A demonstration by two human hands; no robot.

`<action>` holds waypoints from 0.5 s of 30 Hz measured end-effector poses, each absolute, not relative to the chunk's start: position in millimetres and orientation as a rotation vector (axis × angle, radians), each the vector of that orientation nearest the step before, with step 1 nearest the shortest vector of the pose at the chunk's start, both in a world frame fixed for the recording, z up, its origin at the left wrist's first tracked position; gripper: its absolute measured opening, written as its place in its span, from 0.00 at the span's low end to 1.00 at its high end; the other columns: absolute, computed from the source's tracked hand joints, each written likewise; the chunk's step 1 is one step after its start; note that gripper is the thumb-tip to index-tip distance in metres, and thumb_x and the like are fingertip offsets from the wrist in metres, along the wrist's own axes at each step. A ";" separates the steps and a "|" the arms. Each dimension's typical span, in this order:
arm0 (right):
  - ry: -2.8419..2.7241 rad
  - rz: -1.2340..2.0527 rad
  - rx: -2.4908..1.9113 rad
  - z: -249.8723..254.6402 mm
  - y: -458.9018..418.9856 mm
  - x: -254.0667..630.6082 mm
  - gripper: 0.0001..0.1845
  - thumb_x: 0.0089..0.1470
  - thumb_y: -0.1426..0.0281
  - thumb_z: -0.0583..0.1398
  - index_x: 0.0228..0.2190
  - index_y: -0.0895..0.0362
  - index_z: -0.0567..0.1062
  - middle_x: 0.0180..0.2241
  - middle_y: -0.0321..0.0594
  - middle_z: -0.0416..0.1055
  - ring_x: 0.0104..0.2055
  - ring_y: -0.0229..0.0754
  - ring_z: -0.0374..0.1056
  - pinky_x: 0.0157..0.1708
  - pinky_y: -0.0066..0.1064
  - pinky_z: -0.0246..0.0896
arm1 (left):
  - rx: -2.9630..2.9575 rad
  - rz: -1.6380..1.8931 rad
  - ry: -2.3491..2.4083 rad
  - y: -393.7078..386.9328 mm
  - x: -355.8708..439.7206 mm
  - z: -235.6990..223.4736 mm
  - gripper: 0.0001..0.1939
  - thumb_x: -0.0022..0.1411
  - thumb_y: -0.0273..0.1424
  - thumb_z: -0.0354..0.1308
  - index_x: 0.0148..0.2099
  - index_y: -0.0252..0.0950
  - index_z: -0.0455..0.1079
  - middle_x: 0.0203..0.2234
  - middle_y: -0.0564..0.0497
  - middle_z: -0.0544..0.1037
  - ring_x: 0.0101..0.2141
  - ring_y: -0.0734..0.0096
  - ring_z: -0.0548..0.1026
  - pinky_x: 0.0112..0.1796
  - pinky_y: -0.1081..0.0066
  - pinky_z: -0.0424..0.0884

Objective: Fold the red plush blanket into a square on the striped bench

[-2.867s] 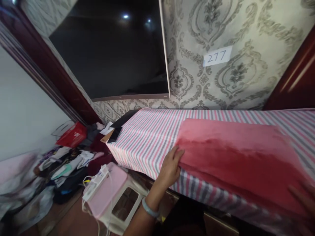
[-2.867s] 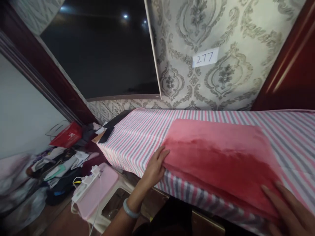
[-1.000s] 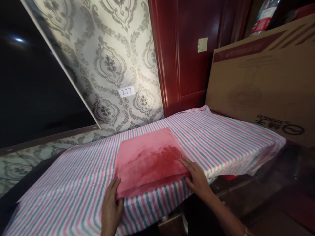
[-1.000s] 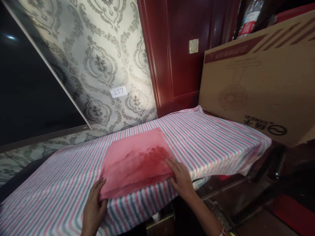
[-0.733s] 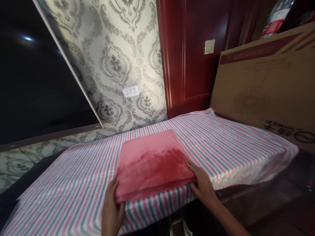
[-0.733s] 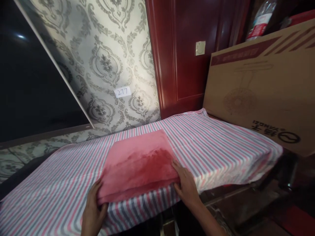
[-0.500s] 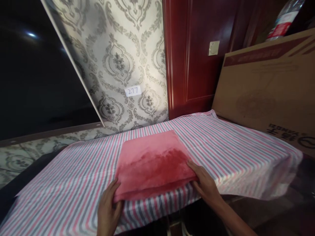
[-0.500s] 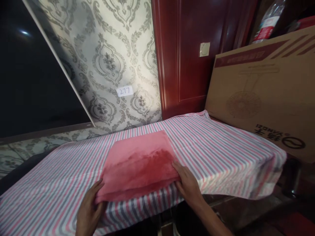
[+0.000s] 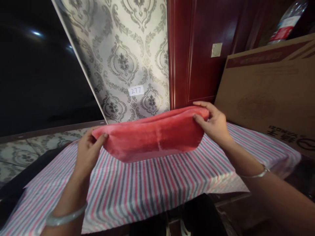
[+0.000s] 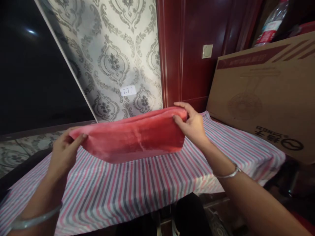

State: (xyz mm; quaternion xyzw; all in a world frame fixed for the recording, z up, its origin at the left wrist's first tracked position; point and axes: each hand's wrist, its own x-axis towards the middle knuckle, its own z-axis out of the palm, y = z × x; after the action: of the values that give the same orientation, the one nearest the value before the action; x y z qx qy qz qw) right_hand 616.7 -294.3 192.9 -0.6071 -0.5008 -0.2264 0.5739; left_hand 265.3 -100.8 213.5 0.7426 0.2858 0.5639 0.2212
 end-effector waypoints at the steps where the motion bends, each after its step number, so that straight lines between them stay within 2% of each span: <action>1: -1.156 -0.510 -1.403 204.1 -289.8 620.9 0.21 0.56 0.62 0.61 0.50 0.55 0.75 0.49 0.43 0.76 0.49 0.49 0.72 0.53 0.43 0.66 | 2.009 1.550 0.755 -96.5 269.9 224.0 0.16 0.52 0.41 0.64 0.40 0.36 0.75 0.32 0.53 0.78 0.34 0.69 0.74 0.37 0.72 0.70; 6: -1.099 -0.238 -1.396 222.1 -253.6 647.6 0.21 0.52 0.58 0.64 0.44 0.58 0.78 0.41 0.42 0.77 0.41 0.46 0.72 0.45 0.40 0.68 | 1.774 1.370 0.746 -63.7 286.8 240.1 0.19 0.43 0.41 0.68 0.35 0.34 0.74 0.27 0.55 0.76 0.27 0.76 0.70 0.29 0.76 0.66; 11: -0.998 0.222 -1.556 187.0 -205.1 662.9 0.15 0.48 0.60 0.64 0.31 0.60 0.78 0.29 0.39 0.75 0.32 0.40 0.67 0.32 0.30 0.62 | 1.612 1.161 0.883 -23.6 302.7 207.3 0.22 0.36 0.41 0.70 0.32 0.33 0.72 0.20 0.57 0.73 0.20 0.79 0.67 0.21 0.79 0.61; 15: -0.914 0.299 -1.652 151.5 -173.4 665.0 0.14 0.48 0.60 0.63 0.25 0.59 0.75 0.23 0.35 0.70 0.28 0.38 0.63 0.28 0.28 0.56 | 1.562 1.024 1.038 -1.6 316.4 175.3 0.19 0.38 0.41 0.69 0.29 0.34 0.69 0.16 0.58 0.69 0.17 0.79 0.64 0.19 0.78 0.60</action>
State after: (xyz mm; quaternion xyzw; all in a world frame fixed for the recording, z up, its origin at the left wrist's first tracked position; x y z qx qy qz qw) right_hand 665.0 -173.4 151.5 -0.7058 -0.3904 0.1276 0.5772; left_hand 316.4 -1.6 175.3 0.6408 0.4258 0.4201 0.4813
